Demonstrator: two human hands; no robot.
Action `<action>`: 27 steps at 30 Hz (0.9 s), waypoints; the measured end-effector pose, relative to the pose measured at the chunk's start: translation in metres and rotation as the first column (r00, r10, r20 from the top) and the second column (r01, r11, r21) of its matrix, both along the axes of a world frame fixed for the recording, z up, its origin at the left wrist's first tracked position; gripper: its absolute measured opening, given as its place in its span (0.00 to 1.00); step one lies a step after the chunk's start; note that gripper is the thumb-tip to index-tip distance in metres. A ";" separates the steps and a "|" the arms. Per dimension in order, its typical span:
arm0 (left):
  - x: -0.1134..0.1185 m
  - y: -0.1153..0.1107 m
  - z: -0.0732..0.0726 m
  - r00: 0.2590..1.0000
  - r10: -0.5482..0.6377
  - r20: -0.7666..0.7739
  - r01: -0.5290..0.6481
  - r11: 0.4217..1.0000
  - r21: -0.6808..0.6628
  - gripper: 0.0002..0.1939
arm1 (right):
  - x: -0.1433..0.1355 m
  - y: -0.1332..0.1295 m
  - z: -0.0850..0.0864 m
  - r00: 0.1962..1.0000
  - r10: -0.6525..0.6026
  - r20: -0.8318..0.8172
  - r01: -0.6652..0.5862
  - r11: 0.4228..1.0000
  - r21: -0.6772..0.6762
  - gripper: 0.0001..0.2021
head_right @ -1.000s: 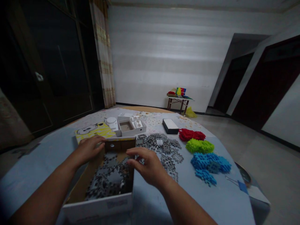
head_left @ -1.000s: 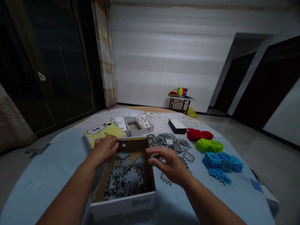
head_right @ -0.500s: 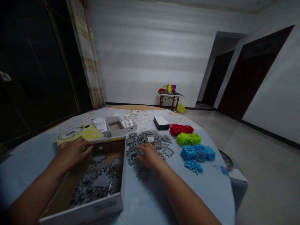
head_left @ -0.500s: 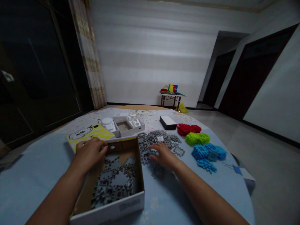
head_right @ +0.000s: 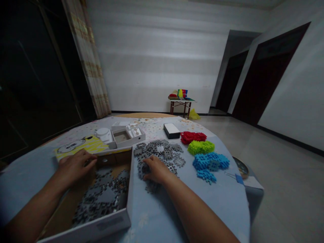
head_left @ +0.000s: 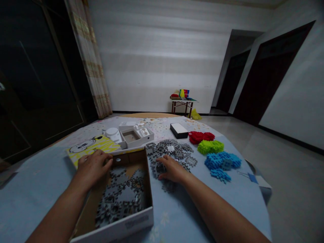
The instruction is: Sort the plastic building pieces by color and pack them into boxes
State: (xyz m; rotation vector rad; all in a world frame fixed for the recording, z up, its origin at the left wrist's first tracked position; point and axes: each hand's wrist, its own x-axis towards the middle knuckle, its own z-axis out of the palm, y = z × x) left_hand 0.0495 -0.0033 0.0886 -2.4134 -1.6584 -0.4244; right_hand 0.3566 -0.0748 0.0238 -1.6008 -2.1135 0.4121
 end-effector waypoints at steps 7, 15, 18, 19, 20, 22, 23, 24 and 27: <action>0.000 0.001 -0.001 1.000 -0.006 0.003 0.006 1.000 0.017 0.17 | 0.010 -0.001 0.006 0.998 -0.056 -0.022 0.053 0.990 -0.133 0.32; -0.001 0.001 0.000 1.000 -0.012 -0.004 0.012 1.000 0.000 0.19 | 0.017 -0.008 0.023 0.989 -0.141 0.046 0.146 0.981 -0.130 0.38; -0.001 0.002 0.000 1.000 -0.003 -0.004 0.003 1.000 0.000 0.19 | 0.012 -0.007 0.020 0.985 -0.140 0.098 0.149 0.985 -0.086 0.38; -0.001 0.002 0.000 1.000 0.001 -0.006 -0.001 1.000 -0.001 0.19 | 0.010 -0.006 0.019 0.985 -0.127 0.120 0.138 0.987 -0.086 0.36; -0.001 0.001 0.000 1.000 0.003 -0.008 -0.003 1.000 -0.002 0.19 | 0.008 -0.006 0.018 0.984 -0.115 0.138 0.128 0.988 -0.091 0.35; -0.001 0.001 0.001 1.000 -0.002 -0.017 0.002 1.000 -0.003 0.19 | 0.006 -0.005 0.016 0.982 -0.106 0.155 0.122 0.988 -0.098 0.32; 0.000 0.000 0.001 1.000 -0.007 -0.022 0.007 1.000 -0.002 0.19 | 0.005 -0.005 0.015 0.983 -0.107 0.148 0.123 0.988 -0.099 0.32; 0.000 0.000 0.002 1.000 -0.012 -0.026 0.012 1.000 -0.002 0.19 | 0.005 -0.005 0.015 0.986 -0.107 0.131 0.121 0.988 -0.098 0.32; 0.001 -0.001 0.002 0.999 -0.017 -0.029 0.017 1.000 -0.001 0.18 | 0.005 -0.006 0.015 0.994 -0.095 0.054 0.100 0.990 -0.096 0.33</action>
